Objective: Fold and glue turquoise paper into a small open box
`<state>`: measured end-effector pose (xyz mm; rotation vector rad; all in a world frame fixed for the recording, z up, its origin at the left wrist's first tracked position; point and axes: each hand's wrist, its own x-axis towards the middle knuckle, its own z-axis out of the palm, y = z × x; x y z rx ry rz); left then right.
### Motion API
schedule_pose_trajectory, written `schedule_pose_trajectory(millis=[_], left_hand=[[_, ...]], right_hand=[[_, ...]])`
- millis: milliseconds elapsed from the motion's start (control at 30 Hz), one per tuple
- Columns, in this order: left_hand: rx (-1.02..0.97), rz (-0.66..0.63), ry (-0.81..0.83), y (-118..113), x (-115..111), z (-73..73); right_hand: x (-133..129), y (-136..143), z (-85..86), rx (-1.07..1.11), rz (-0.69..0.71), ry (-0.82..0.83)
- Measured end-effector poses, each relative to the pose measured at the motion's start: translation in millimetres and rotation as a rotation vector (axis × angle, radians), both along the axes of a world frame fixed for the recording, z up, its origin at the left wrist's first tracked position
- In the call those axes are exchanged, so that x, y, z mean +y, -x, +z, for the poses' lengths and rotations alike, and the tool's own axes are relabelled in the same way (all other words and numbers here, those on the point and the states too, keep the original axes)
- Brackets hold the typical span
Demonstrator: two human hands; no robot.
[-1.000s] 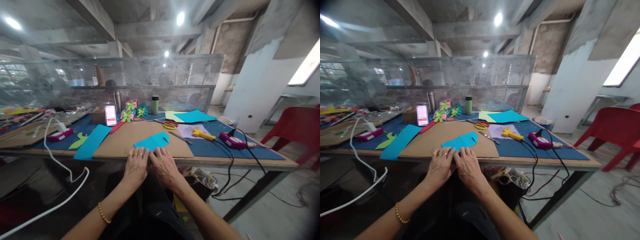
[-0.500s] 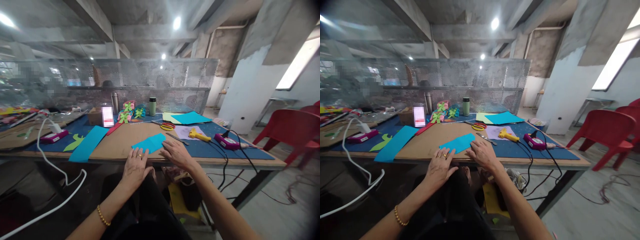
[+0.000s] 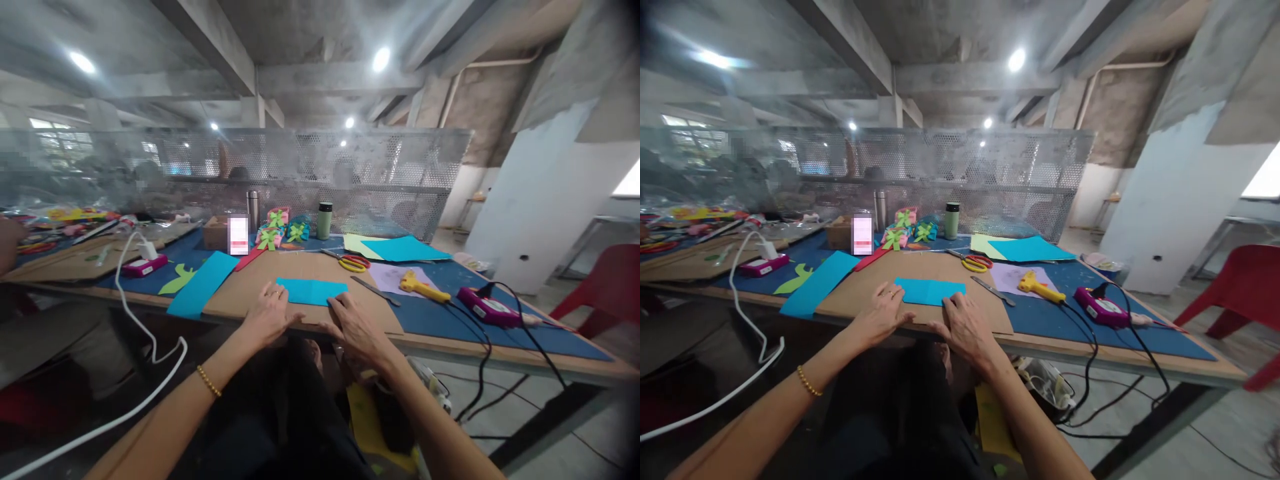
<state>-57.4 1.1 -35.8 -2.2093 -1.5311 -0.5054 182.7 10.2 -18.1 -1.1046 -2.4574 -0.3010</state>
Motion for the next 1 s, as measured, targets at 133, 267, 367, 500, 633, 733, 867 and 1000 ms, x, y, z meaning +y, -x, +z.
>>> schedule_pose_trajectory(millis=[133, 267, 367, 500, 633, 733, 867, 1000], left_hand=[[-0.026, 0.005, 0.021, -1, -7, -2.0], [-0.042, 0.020, 0.047, 0, -7, 1.7], [-0.048, 0.015, 0.047, -3, -7, 7.8], [-0.061, -0.046, 0.073, -12, -6, 11.4], [-0.132, -0.031, 0.052, -18, -5, 9.3], [-0.151, -0.032, 0.049, -18, -6, 6.8], [-0.131, -0.039, 0.068, -16, -8, 2.8], [-0.114, -0.041, 0.104, -16, -10, 1.5]], right_hand=[[4, -5, -2.7, 0.057, 0.017, 0.023], [16, -8, -2.5, 0.109, 0.061, 0.110], [24, -10, 0.2, 0.115, 0.081, 0.105], [29, -9, -3.6, 0.124, 0.096, 0.000], [34, -7, -12.9, 0.109, 0.081, -0.103], [37, -7, -17.1, 0.106, 0.075, -0.076], [39, -7, -20.1, 0.096, 0.095, -0.092], [41, -6, -25.7, 0.069, 0.085, -0.137]])
